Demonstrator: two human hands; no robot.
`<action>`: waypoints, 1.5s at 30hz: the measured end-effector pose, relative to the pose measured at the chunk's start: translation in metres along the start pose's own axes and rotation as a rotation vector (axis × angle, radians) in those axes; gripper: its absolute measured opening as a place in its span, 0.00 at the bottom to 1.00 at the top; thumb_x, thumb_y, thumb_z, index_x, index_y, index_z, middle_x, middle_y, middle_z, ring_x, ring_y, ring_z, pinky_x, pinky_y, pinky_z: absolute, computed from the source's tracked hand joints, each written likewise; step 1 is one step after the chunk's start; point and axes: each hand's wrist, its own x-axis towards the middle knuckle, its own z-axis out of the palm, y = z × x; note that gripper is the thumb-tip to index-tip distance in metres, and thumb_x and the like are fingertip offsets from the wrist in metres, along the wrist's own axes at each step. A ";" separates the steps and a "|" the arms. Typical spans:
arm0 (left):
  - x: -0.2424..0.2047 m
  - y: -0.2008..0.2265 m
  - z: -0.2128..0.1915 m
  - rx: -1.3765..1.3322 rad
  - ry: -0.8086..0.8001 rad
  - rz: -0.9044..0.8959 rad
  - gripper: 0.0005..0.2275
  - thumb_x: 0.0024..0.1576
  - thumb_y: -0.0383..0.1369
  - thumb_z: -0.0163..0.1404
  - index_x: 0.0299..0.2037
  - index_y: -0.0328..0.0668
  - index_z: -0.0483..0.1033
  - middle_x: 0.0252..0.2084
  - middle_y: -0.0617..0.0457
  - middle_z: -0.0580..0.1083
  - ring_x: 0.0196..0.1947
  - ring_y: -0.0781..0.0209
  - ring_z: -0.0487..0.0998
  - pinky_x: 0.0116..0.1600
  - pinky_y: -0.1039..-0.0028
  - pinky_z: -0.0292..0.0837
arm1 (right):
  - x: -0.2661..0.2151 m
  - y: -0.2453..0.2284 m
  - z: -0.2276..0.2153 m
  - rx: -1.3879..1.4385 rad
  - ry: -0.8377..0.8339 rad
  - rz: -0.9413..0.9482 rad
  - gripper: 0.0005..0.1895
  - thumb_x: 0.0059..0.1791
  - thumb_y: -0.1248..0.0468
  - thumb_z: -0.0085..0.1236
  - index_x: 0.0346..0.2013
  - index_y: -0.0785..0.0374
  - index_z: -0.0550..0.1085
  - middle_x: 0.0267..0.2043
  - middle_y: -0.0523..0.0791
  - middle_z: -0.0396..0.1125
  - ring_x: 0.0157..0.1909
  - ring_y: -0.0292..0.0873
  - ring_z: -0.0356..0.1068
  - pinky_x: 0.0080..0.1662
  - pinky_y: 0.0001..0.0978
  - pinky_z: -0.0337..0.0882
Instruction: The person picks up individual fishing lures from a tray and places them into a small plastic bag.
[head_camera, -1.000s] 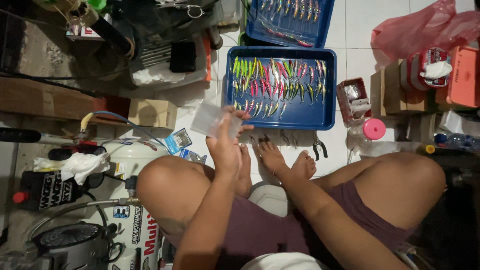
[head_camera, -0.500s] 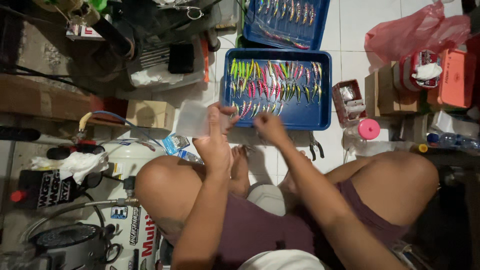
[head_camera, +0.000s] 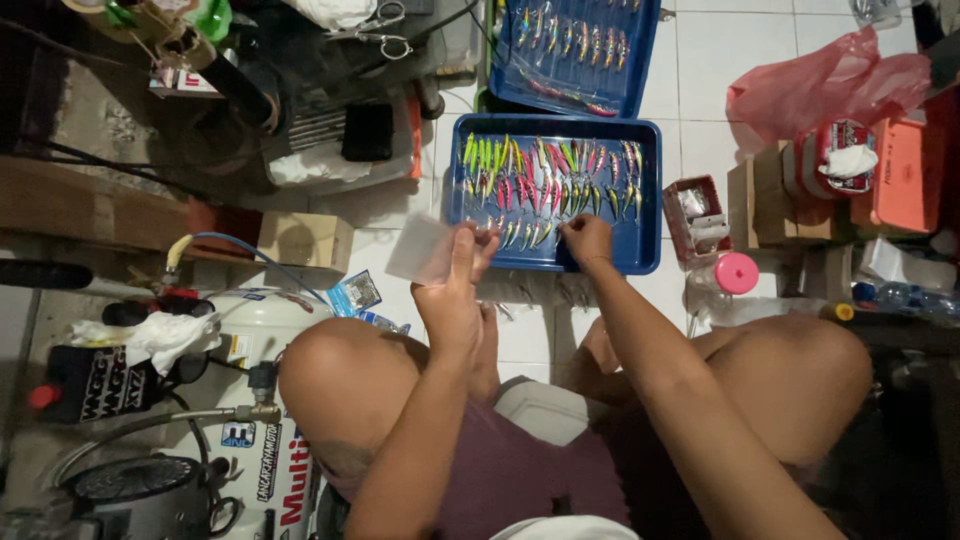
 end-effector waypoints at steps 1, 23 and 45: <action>0.001 -0.004 -0.002 -0.001 -0.001 0.002 0.07 0.61 0.24 0.55 0.45 0.24 0.79 0.40 0.36 0.80 0.40 0.45 0.84 0.50 0.57 0.86 | 0.004 0.005 0.003 0.001 0.001 -0.001 0.11 0.44 0.55 0.67 0.33 0.58 0.81 0.34 0.48 0.77 0.45 0.57 0.77 0.47 0.49 0.76; 0.009 -0.015 -0.009 0.042 0.034 0.016 0.09 0.59 0.24 0.57 0.43 0.20 0.79 0.40 0.31 0.80 0.40 0.41 0.84 0.47 0.49 0.85 | -0.002 0.043 -0.029 0.164 0.057 -0.006 0.09 0.45 0.60 0.61 0.37 0.57 0.81 0.36 0.51 0.76 0.46 0.58 0.76 0.48 0.48 0.75; -0.021 -0.049 -0.012 0.474 -0.462 0.072 0.08 0.51 0.33 0.69 0.36 0.42 0.86 0.35 0.46 0.82 0.37 0.60 0.83 0.48 0.63 0.83 | -0.165 -0.202 -0.300 0.661 -0.013 -0.810 0.11 0.51 0.73 0.65 0.48 0.70 0.79 0.40 0.53 0.72 0.40 0.46 0.74 0.44 0.37 0.76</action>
